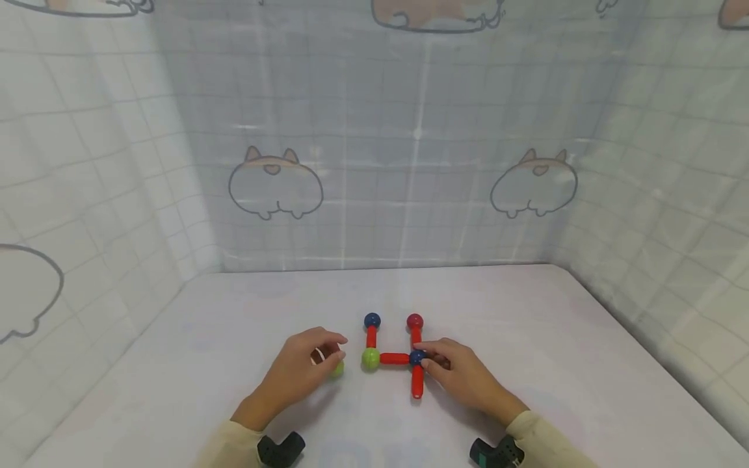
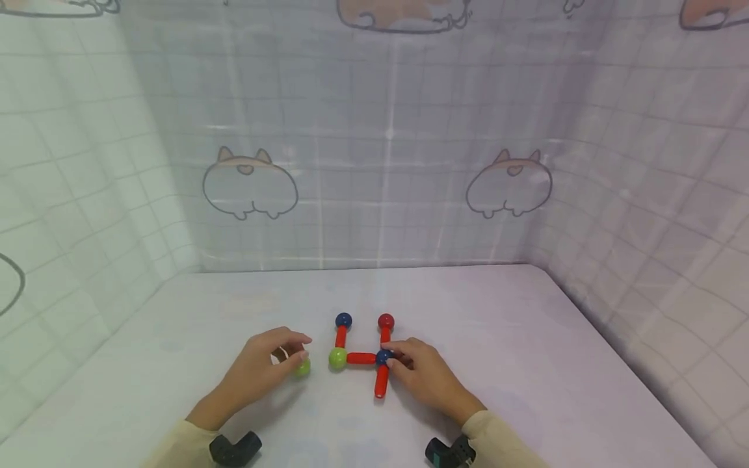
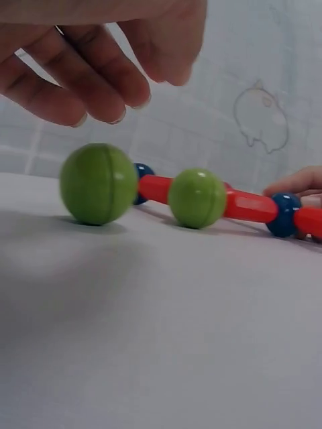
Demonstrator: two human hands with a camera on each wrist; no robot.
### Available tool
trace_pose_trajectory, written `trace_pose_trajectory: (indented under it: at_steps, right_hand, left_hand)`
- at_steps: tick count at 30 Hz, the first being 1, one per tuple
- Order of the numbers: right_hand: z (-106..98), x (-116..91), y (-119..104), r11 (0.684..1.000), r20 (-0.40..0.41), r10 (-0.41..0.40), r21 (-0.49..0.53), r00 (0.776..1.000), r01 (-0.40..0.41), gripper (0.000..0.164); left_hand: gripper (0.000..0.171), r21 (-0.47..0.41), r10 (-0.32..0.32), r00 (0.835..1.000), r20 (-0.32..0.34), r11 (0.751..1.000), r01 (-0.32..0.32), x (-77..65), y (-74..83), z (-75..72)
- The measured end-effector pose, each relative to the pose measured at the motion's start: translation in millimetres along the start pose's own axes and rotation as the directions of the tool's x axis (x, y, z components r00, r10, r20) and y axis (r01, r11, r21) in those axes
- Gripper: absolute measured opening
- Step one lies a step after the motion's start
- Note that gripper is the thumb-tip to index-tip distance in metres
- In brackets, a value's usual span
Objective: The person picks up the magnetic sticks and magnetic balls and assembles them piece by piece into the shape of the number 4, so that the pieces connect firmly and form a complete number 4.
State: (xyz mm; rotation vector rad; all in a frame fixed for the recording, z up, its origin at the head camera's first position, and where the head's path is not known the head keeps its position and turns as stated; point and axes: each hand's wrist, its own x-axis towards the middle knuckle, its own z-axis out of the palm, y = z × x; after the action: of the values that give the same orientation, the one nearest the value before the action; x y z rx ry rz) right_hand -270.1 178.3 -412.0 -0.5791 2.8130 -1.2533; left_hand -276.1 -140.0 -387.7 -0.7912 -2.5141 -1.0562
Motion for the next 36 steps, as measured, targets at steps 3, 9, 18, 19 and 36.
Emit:
trace_pose_trajectory:
  at_steps: [3,9,18,19,36]
  right_hand:
    - [-1.0,-0.6,-1.8,1.0,-0.006,0.012,-0.008,1.0,-0.012,0.033]
    - [-0.2,-0.1,-4.5,1.0,0.0,0.003,0.007,1.0,-0.003,0.033]
    - [-0.8,-0.9,-0.9,1.0,-0.016,0.003,-0.009,1.0,-0.003,0.033]
    - [-0.8,-1.0,-0.2,1.0,-0.015,0.005,-0.009,1.0,-0.005,0.033]
    - [2.7,1.2,3.6,1.0,-0.003,0.013,-0.002,1.0,-0.013,0.034]
  left_hand:
    - [0.023,-0.005,-0.006,1.0,0.025,1.0,0.006,-1.2,-3.8,-3.5]
    - [0.026,-0.051,-0.131,0.984,0.122,0.989,0.138,-7.7,-13.2,-9.1]
    - [0.029,-0.037,-0.243,0.931,0.272,0.964,0.262,-7.4,-22.4,-3.4]
    - [0.03,-0.04,-0.247,0.927,0.282,0.962,0.269,-7.2,-22.7,-2.8]
    - [0.035,-0.038,-0.256,0.924,0.284,0.96,0.278,-10.0,-26.5,1.7]
